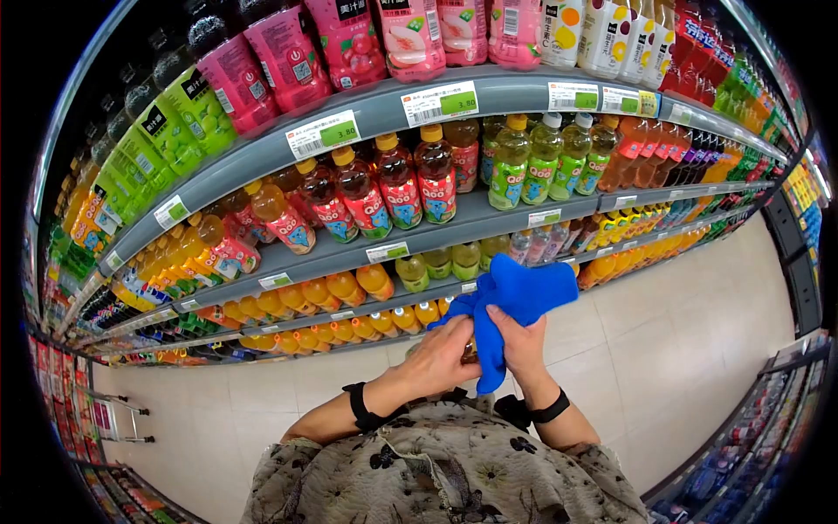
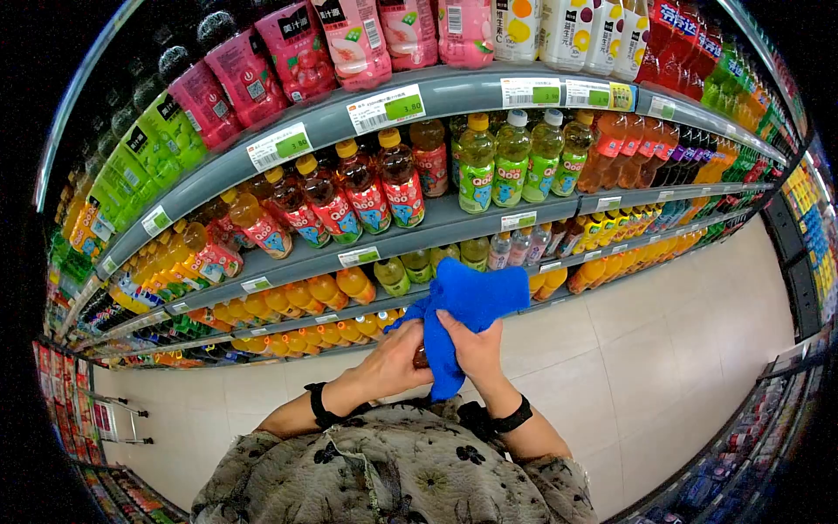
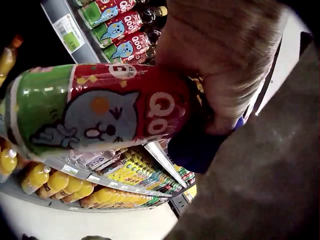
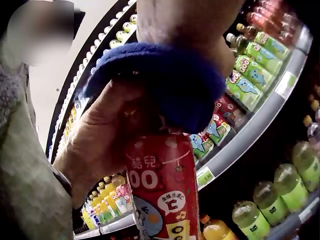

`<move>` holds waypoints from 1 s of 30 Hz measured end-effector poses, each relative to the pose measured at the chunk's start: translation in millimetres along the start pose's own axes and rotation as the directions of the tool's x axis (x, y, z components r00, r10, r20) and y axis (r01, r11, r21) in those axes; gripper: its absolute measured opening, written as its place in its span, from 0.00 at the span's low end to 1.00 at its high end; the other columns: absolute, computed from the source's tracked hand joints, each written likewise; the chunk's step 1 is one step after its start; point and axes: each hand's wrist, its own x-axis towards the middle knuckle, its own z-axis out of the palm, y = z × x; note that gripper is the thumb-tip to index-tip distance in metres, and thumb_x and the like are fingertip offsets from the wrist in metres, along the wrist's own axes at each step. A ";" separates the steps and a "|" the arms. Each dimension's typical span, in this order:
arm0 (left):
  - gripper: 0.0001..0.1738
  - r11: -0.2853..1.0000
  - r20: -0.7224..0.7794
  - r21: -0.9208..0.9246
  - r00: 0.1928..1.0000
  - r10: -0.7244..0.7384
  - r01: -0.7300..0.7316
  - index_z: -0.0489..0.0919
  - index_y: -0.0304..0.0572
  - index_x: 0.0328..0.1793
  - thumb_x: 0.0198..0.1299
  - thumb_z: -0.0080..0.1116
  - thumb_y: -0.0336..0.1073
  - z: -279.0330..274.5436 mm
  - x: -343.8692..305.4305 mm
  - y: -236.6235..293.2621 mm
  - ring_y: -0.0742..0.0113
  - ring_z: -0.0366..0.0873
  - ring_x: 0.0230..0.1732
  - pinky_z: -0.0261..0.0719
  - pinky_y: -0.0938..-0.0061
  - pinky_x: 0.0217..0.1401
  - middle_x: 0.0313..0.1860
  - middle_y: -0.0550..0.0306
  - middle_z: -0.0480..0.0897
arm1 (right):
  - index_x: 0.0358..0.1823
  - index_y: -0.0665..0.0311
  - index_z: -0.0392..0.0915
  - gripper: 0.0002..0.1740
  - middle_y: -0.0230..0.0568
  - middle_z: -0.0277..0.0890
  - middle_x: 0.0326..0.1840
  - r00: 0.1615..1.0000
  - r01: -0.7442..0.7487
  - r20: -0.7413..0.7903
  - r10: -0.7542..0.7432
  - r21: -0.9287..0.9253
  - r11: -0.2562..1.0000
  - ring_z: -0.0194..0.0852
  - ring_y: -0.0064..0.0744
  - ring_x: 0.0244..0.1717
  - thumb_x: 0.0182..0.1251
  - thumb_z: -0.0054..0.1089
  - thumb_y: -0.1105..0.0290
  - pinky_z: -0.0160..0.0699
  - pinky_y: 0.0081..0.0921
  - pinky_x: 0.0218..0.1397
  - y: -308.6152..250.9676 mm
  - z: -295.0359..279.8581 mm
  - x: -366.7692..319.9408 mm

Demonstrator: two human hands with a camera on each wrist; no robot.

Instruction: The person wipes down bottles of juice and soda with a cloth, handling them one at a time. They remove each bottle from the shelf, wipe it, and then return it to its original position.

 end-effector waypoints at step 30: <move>0.23 0.959 -0.646 -0.183 0.761 0.050 -0.218 0.72 0.33 0.50 0.60 0.57 0.47 -20.9 21.8 14.1 0.57 0.71 0.49 0.68 0.70 0.53 0.48 0.48 0.74 | 0.67 0.71 0.51 0.30 0.47 0.58 0.65 0.938 0.180 0.272 -0.216 0.149 0.972 0.58 0.38 0.65 0.69 0.43 0.61 0.54 0.35 0.68 73.7 11.5 -3.0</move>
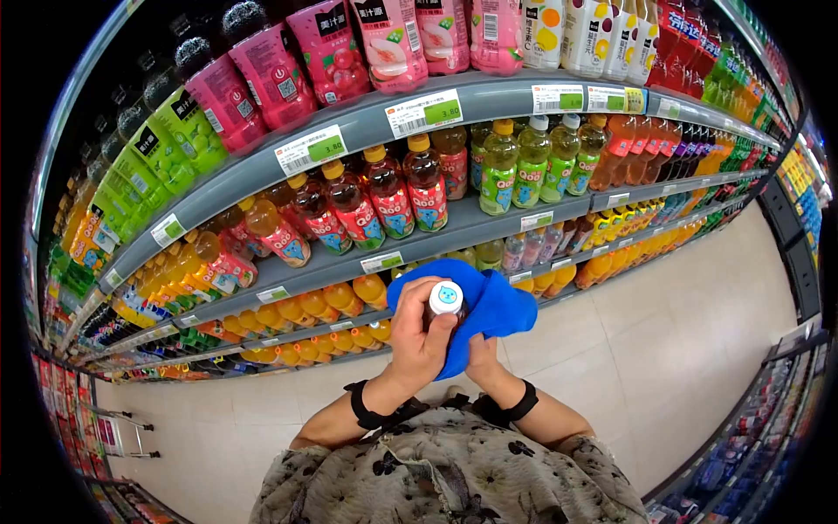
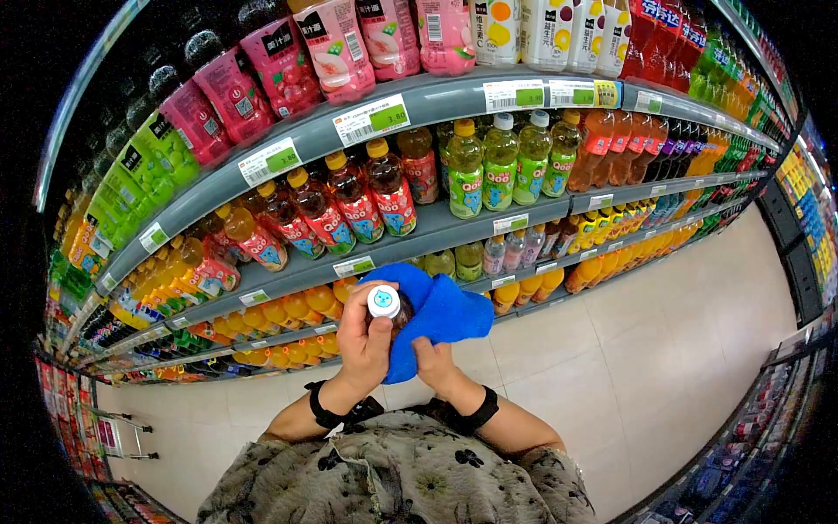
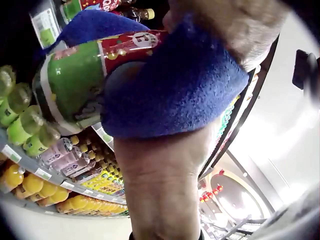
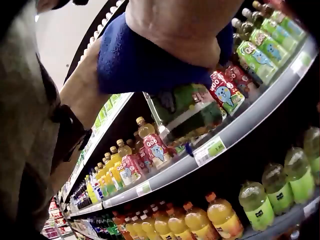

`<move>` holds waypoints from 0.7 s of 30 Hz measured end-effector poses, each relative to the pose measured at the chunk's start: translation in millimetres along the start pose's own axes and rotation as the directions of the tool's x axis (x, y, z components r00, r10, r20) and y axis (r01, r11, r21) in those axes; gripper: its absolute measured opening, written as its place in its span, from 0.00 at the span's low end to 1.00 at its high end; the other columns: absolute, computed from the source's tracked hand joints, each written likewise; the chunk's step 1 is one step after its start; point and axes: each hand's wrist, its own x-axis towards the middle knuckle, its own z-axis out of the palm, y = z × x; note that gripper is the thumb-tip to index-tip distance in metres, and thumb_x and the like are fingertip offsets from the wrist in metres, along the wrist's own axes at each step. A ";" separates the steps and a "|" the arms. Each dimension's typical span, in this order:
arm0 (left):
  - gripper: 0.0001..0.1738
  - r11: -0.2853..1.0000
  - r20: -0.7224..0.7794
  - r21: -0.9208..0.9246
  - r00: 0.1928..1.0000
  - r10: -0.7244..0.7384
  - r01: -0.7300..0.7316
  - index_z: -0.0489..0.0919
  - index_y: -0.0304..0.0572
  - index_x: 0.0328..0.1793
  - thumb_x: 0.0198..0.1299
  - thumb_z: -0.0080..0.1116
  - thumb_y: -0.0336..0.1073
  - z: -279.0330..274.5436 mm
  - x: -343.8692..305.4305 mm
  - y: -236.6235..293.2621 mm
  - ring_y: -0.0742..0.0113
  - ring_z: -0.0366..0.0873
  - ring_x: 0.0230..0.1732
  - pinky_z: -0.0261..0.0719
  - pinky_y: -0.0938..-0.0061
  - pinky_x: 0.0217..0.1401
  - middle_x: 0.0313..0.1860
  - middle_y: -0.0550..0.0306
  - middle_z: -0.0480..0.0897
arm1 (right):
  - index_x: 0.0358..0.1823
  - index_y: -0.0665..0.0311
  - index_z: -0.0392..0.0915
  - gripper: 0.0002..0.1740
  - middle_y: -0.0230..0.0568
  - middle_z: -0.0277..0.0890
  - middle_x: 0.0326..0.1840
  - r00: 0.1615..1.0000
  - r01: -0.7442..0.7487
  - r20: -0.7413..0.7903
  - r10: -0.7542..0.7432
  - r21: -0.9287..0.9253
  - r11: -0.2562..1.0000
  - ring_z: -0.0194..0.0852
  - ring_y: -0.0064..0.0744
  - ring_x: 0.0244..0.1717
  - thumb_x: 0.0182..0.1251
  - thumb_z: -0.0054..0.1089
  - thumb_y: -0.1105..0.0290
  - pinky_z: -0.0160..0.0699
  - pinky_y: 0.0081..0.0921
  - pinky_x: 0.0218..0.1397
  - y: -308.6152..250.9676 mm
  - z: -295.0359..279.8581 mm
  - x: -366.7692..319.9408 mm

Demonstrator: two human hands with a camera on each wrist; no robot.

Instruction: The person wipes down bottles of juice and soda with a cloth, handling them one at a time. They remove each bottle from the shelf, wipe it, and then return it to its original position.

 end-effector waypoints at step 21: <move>0.31 0.830 0.027 -0.502 0.964 -0.266 0.243 0.58 0.36 0.62 0.61 0.54 0.48 -31.7 12.3 -31.2 0.65 0.68 0.57 0.65 0.70 0.62 0.55 0.50 0.69 | 0.62 0.68 0.61 0.36 0.43 0.70 0.56 0.730 -0.684 0.268 0.629 0.299 0.665 0.70 0.34 0.55 0.53 0.64 0.65 0.68 0.31 0.60 -37.2 -11.3 -5.6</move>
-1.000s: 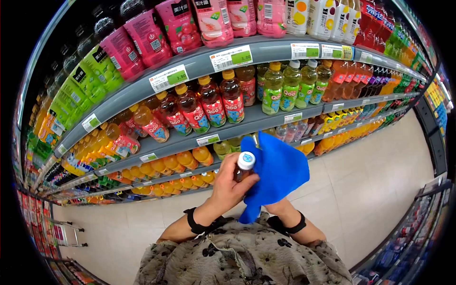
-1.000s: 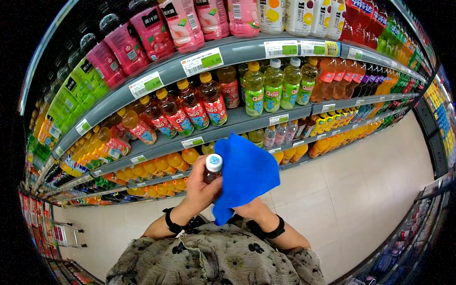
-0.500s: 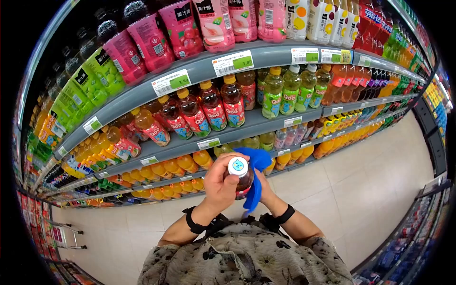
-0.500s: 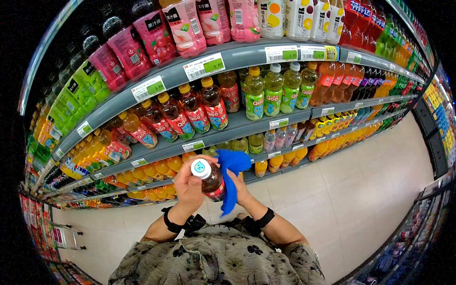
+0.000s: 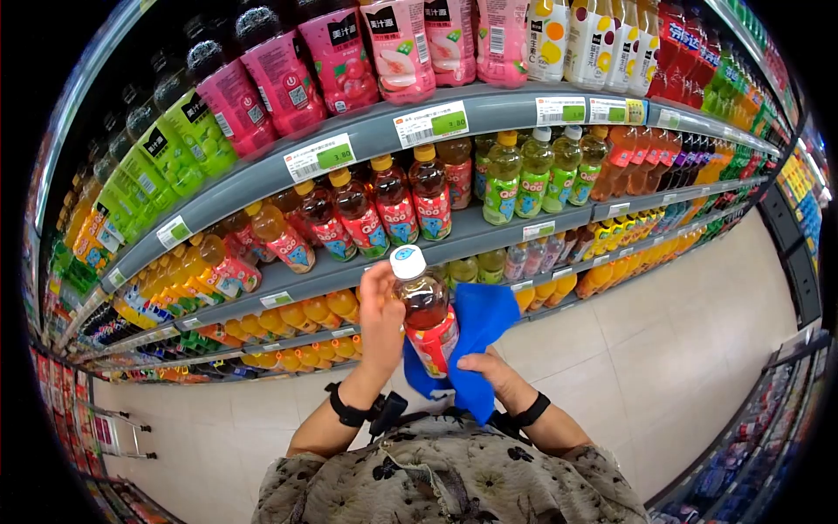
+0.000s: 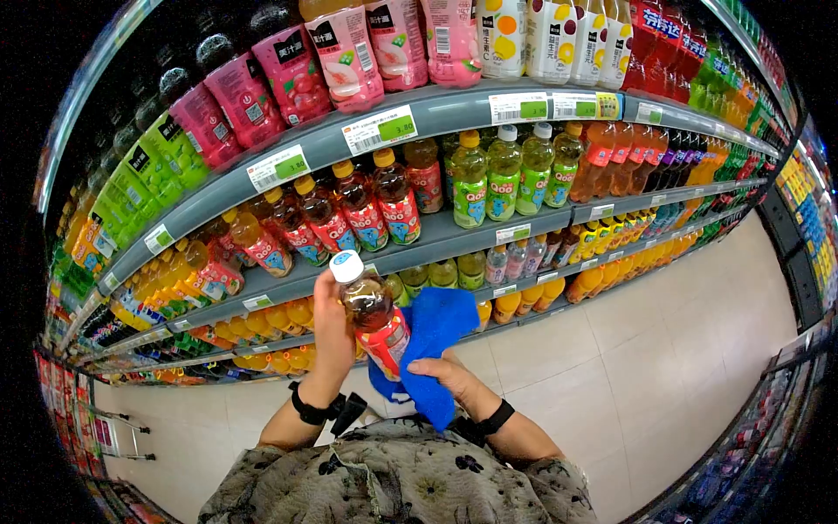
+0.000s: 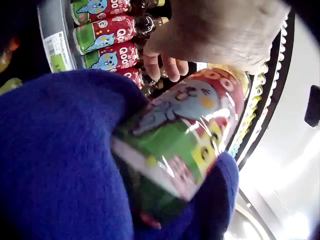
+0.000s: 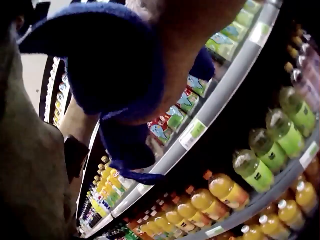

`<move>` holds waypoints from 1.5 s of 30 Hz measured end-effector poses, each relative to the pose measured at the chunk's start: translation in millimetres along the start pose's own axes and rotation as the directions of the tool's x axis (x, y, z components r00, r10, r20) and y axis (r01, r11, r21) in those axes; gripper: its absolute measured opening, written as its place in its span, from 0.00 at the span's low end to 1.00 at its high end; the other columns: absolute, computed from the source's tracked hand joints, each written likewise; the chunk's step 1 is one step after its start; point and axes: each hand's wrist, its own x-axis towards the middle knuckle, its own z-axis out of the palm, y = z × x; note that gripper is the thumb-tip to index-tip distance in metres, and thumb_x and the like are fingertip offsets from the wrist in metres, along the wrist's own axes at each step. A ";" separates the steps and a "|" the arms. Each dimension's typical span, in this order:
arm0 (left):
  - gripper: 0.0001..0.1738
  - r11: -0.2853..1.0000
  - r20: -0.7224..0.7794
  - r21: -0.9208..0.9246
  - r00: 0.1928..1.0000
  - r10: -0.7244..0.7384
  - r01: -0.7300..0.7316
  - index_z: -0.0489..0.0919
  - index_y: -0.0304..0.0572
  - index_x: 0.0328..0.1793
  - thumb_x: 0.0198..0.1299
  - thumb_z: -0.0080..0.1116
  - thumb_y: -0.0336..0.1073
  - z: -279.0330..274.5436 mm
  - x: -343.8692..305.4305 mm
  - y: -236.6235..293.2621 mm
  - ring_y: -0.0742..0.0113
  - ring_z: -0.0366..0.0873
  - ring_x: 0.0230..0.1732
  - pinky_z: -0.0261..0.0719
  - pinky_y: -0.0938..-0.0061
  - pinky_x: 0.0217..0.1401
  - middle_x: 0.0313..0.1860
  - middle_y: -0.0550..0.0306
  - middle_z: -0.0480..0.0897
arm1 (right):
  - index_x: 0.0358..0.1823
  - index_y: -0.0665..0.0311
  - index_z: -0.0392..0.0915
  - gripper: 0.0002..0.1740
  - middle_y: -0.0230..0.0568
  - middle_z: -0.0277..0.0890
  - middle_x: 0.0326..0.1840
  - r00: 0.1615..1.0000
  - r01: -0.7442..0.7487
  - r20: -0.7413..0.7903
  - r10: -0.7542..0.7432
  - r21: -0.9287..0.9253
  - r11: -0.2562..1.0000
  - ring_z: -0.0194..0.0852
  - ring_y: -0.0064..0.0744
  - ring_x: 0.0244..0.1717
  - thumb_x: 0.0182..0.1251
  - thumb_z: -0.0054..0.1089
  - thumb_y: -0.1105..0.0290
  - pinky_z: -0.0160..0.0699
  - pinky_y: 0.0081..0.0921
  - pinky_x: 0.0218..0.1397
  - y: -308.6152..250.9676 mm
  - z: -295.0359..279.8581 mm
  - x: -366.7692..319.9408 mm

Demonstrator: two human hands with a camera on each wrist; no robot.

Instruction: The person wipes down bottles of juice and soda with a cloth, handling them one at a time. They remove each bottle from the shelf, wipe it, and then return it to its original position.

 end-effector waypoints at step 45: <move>0.26 0.968 0.054 -0.199 0.988 -0.143 0.151 0.68 0.35 0.56 0.49 0.59 0.28 26.8 15.8 1.2 0.70 0.75 0.46 0.73 0.73 0.51 0.46 0.56 0.77 | 0.58 0.66 0.66 0.28 0.35 0.72 0.50 1.000 0.019 0.029 -0.003 -0.559 0.829 0.66 0.24 0.51 0.62 0.60 0.56 0.66 0.26 0.56 -9.8 -37.9 -12.8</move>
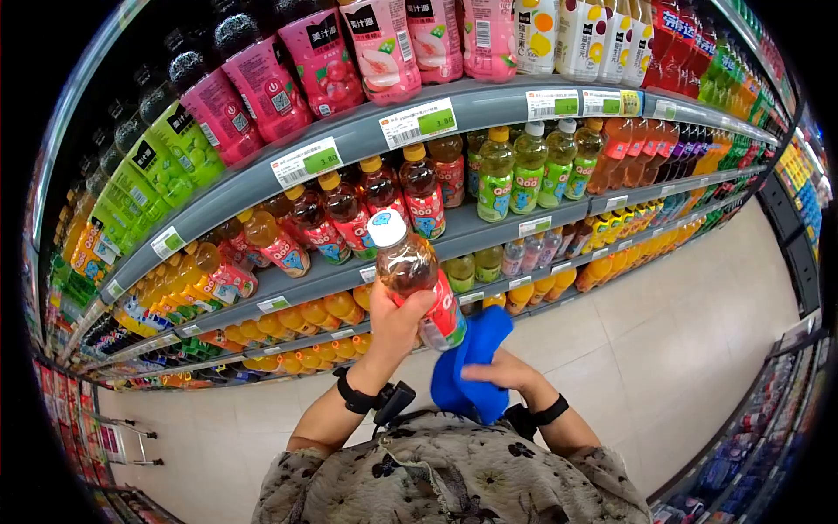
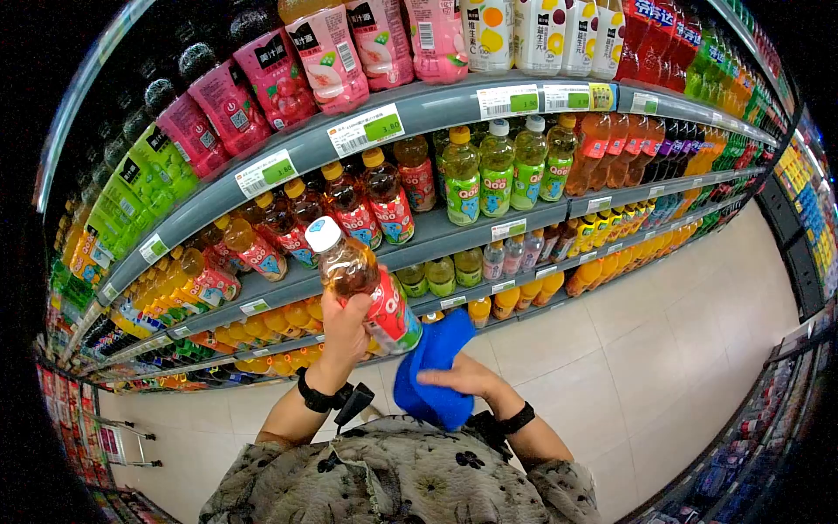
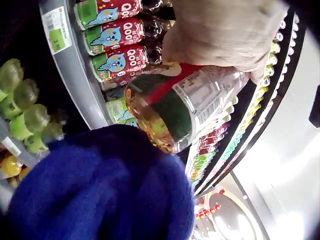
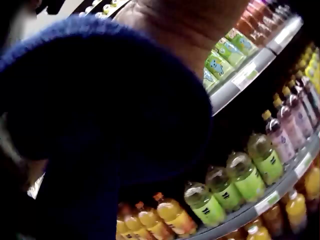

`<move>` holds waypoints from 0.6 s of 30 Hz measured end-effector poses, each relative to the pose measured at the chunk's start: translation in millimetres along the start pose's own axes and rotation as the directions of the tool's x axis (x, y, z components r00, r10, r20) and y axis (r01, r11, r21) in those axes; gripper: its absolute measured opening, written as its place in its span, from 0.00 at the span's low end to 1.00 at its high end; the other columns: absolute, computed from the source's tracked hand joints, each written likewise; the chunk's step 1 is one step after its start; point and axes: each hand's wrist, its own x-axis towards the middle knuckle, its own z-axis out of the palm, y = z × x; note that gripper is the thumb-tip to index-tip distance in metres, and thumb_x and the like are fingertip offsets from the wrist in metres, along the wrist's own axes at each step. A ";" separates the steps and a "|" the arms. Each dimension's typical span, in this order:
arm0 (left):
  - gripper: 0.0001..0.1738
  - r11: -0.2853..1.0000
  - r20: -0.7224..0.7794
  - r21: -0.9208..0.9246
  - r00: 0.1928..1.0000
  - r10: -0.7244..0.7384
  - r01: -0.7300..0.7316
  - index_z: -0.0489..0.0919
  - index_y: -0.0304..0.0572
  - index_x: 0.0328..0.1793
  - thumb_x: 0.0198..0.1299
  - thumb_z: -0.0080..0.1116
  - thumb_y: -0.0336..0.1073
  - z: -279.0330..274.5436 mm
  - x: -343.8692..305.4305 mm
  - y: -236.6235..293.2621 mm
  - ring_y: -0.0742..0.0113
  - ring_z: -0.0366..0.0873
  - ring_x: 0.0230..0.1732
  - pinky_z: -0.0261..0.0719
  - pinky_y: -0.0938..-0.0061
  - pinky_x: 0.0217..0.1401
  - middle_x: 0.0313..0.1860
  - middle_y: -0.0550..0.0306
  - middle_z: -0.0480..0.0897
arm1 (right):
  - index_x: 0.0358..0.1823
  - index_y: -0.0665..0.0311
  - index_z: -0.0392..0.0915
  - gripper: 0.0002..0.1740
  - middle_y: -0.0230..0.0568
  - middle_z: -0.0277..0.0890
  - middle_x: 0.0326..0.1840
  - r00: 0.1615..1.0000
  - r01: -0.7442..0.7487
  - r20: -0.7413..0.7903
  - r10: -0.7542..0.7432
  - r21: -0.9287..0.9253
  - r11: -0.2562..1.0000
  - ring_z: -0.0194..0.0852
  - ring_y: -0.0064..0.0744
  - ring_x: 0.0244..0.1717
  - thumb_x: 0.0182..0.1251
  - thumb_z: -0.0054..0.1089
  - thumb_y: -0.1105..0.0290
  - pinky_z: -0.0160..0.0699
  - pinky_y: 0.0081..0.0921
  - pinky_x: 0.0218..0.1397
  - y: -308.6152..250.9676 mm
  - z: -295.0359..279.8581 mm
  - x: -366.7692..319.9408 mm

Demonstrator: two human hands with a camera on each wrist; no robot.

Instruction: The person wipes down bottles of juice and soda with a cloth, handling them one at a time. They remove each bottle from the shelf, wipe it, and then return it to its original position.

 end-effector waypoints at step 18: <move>0.36 0.815 -0.003 0.548 0.974 0.228 -0.189 0.68 0.32 0.58 0.43 0.72 0.36 29.0 60.9 -41.9 0.67 0.76 0.47 0.73 0.74 0.51 0.47 0.51 0.78 | 0.59 0.65 0.62 0.34 0.40 0.72 0.50 0.991 0.079 -0.132 -0.023 0.438 0.895 0.74 0.27 0.48 0.52 0.68 0.66 0.74 0.26 0.52 -26.6 -5.0 33.0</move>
